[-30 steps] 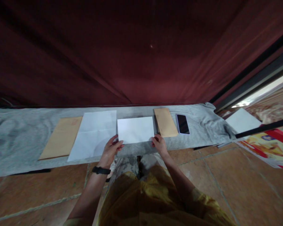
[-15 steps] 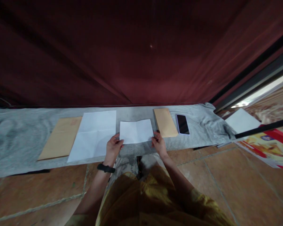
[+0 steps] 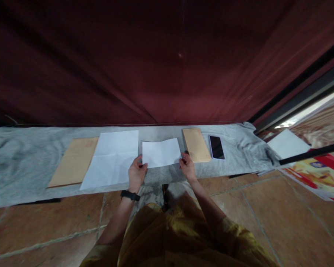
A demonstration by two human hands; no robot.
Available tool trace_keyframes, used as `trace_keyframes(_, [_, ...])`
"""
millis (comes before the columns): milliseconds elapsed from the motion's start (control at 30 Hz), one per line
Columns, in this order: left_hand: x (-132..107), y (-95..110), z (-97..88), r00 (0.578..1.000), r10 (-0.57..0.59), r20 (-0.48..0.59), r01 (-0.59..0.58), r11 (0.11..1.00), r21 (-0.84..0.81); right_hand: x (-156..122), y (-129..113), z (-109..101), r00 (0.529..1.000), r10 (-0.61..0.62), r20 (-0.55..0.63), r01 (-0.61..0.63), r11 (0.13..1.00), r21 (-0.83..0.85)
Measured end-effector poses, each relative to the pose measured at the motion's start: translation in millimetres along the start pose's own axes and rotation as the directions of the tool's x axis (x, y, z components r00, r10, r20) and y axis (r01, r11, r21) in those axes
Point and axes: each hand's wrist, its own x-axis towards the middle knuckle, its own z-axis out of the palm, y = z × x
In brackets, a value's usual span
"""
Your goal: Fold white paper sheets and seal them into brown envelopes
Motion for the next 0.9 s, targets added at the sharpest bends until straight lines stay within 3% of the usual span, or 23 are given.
trace_keyframes(167, [-18, 16, -7.0, 0.993, 0.116, 0.002, -0.11, 0.94, 0.324, -7, -2, -3, 0.989, -0.139, -0.044, 0.126, 0.969, -0.212])
trace_keyframes(300, [-39, 30, -10.0, 0.948, 0.315, 0.046, -0.269, 0.712, 0.649, -27, -7, -8, 0.956, -0.289, -0.052, 0.25, 0.896, -0.367])
trace_keyframes(367, [-42, 33, -4.7, 0.9, 0.424, 0.099, -0.374, 0.636, 0.675, -34, -12, -7, 0.935, -0.355, -0.017, 0.318, 0.857, -0.406])
trace_keyframes(500, [-31, 30, 21.2, 0.8, 0.546, 0.248, -0.572, 0.57, 0.59, -31, -24, 11, 0.888, -0.449, 0.102, 0.452, 0.808, -0.378])
trace_keyframes(700, [-12, 21, 57.8, 0.815, 0.49, 0.309, -0.567, 0.566, 0.599, -10, -30, 59, 0.852, -0.459, 0.252, 0.521, 0.791, -0.32])
trace_keyframes(900, [-4, 8, 60.8, 0.845, 0.44, 0.305, -0.52, 0.542, 0.66, -5, -20, 78, 0.8, -0.464, 0.38, 0.598, 0.668, -0.443])
